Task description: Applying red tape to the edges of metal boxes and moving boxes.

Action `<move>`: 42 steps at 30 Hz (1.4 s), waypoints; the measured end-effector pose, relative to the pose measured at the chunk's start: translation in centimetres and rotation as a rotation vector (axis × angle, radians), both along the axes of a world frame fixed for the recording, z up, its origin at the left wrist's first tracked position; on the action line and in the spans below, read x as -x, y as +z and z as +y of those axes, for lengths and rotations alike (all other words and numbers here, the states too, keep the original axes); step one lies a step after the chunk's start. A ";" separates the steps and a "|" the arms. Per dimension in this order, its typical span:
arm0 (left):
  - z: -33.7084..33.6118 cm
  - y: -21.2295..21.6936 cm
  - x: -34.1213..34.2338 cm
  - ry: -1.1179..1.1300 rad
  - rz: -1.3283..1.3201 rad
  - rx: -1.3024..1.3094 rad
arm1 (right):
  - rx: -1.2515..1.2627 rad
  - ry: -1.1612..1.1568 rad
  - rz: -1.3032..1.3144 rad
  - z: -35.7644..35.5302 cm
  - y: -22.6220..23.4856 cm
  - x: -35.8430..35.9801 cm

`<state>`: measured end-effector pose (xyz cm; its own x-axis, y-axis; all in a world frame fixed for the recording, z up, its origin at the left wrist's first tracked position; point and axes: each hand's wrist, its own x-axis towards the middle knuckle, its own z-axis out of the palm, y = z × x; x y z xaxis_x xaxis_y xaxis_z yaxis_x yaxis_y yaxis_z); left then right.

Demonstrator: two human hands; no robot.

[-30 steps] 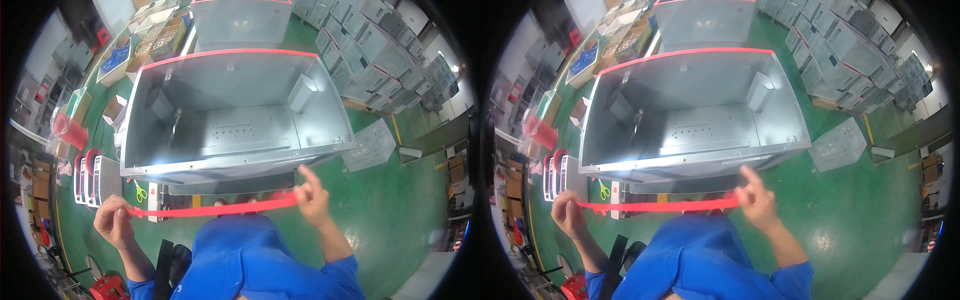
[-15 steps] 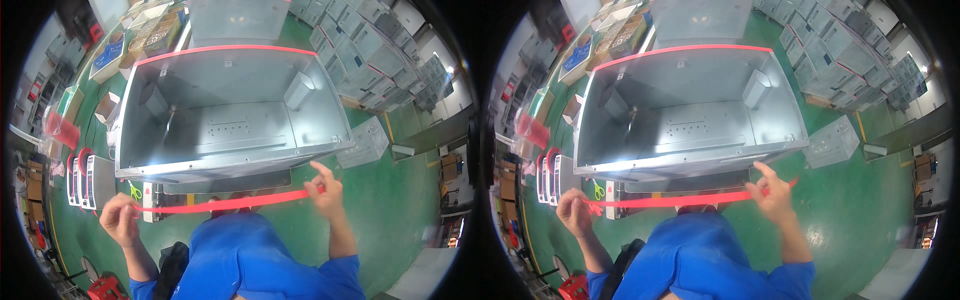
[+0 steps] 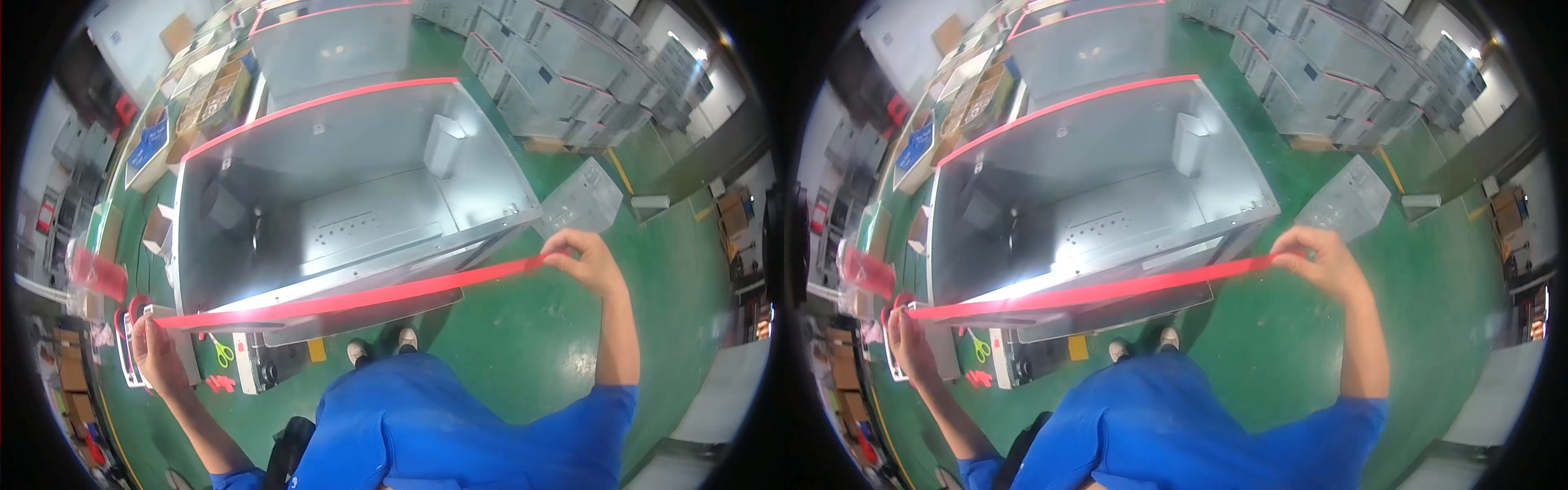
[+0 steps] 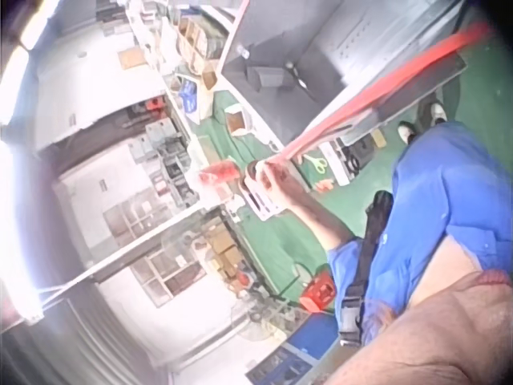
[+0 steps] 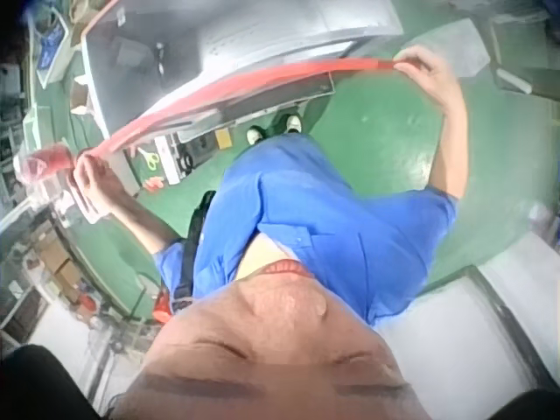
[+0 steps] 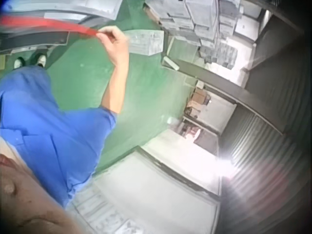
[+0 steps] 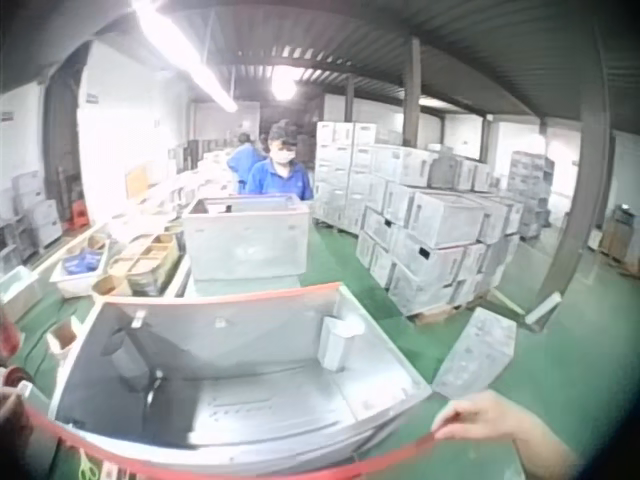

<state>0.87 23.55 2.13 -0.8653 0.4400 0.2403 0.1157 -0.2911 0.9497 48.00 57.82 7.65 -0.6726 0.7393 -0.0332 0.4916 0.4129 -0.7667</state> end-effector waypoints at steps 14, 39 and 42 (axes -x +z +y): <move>3.0 0.7 -1.1 0.031 -0.079 0.047 | 0.455 -0.251 0.430 6.0 -1.1 1.7; 1.5 0.1 -0.3 0.026 -0.033 0.258 | 0.234 -0.197 0.035 7.0 -1.1 1.2; 1.6 0.0 -0.3 0.050 -0.067 0.257 | 0.224 -0.165 0.032 7.6 -1.6 1.0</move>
